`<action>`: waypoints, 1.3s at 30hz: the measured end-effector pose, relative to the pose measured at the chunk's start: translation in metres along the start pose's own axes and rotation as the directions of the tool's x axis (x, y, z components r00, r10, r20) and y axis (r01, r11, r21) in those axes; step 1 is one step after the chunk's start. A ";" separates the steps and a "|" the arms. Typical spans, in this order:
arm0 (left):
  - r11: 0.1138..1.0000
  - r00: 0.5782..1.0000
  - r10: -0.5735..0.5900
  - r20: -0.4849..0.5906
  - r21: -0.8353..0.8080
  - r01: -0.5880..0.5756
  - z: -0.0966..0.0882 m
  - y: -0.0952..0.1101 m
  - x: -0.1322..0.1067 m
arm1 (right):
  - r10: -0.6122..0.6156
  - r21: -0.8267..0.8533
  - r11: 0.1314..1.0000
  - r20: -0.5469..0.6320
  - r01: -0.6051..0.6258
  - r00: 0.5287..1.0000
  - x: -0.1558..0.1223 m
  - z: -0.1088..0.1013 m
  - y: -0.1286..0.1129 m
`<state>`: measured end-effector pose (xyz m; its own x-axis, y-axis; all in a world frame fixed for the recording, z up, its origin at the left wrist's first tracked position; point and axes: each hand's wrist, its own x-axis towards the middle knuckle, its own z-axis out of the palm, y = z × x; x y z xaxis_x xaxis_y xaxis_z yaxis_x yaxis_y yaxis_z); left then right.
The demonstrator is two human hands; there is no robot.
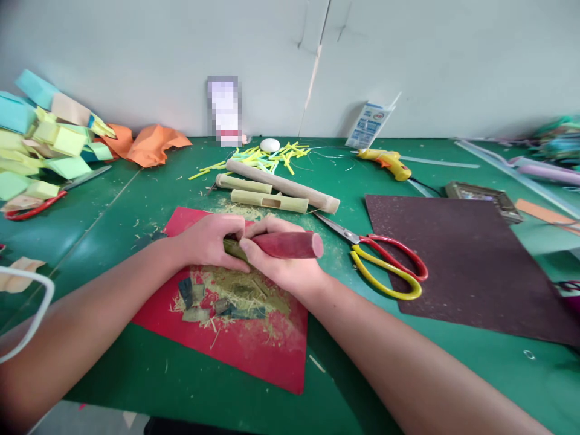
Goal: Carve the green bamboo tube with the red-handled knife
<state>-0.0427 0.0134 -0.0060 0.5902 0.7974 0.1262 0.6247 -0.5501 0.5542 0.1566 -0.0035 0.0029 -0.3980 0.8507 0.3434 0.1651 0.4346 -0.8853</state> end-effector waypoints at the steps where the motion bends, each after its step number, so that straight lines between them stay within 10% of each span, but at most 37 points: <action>1: 1.000 1.000 -0.001 0.002 0.001 0.001 0.000 0.000 0.000 | 0.010 0.009 1.000 0.013 -0.010 1.000 0.001 0.001 0.000; 39: 0.999 1.000 0.001 -0.014 0.034 -0.001 0.002 -0.002 0.000 | -0.072 -0.044 0.997 -0.204 0.064 0.976 -0.007 -0.001 0.008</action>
<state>-0.0434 0.0138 -0.0088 0.5839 0.8000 0.1380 0.6412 -0.5587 0.5260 0.1617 -0.0059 -0.0061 -0.2161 0.8595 0.4632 0.1788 0.5012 -0.8467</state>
